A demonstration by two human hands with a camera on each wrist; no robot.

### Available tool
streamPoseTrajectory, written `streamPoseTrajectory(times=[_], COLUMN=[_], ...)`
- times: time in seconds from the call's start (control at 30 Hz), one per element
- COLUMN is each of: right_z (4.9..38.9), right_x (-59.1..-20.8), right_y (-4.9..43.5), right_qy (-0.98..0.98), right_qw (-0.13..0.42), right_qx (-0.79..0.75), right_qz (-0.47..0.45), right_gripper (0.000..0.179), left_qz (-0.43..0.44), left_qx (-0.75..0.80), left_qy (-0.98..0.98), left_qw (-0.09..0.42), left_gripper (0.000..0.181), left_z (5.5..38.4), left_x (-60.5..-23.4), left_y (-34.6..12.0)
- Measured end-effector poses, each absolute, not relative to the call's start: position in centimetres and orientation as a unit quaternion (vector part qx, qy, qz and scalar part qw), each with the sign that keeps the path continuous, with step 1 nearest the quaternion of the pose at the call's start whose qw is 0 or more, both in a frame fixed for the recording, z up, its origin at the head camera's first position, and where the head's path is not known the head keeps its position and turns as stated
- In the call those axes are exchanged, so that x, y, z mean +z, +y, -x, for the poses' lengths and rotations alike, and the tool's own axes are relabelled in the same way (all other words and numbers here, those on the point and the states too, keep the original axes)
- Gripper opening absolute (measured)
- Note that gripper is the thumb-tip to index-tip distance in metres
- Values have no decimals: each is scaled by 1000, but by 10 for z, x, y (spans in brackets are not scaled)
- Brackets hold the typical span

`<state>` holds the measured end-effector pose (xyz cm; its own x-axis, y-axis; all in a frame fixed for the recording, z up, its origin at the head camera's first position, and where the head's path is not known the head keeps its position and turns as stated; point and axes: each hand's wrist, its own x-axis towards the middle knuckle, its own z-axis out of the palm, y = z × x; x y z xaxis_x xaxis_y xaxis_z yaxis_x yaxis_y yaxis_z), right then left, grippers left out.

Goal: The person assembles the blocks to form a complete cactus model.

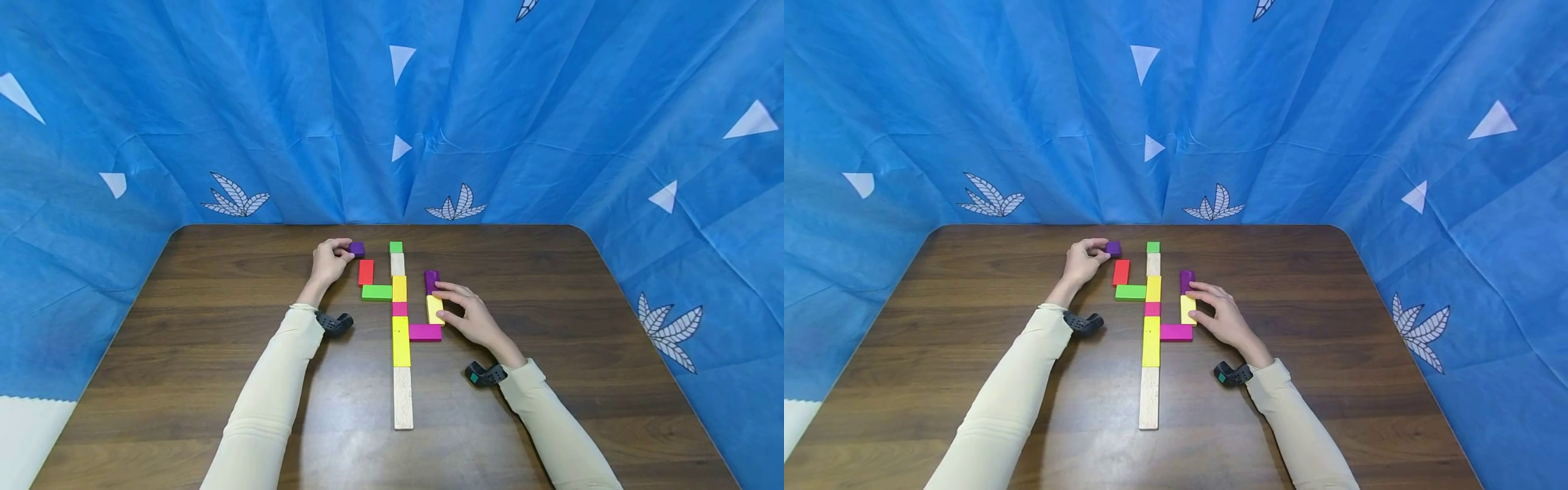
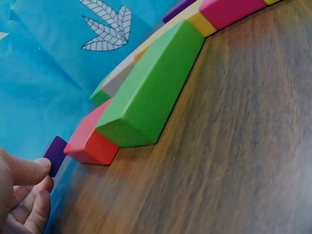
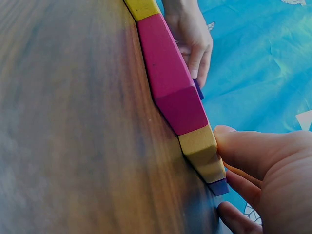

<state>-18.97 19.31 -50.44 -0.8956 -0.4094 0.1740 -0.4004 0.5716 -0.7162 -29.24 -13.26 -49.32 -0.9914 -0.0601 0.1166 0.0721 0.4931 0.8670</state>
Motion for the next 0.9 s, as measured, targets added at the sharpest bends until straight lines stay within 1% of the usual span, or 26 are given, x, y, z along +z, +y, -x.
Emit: streamPoseTrajectory(times=[0.2,0.43,0.9], right_z=[189,189,189], right_x=[-504,-505,-504], right_y=[193,193,193], right_qy=[884,886,887], right_qw=[1,-1,2], right_qx=[-405,-402,-402], right_qz=[233,231,226], right_gripper=[40,40,40], left_qz=[15,29,43], left_qx=[-493,-482,-471], left_qy=[-868,-874,-880], left_qw=[56,61,40], left_gripper=[33,32,32], left_z=[292,293,292], left_x=[-494,-496,-495], left_y=[-128,-127,-128])
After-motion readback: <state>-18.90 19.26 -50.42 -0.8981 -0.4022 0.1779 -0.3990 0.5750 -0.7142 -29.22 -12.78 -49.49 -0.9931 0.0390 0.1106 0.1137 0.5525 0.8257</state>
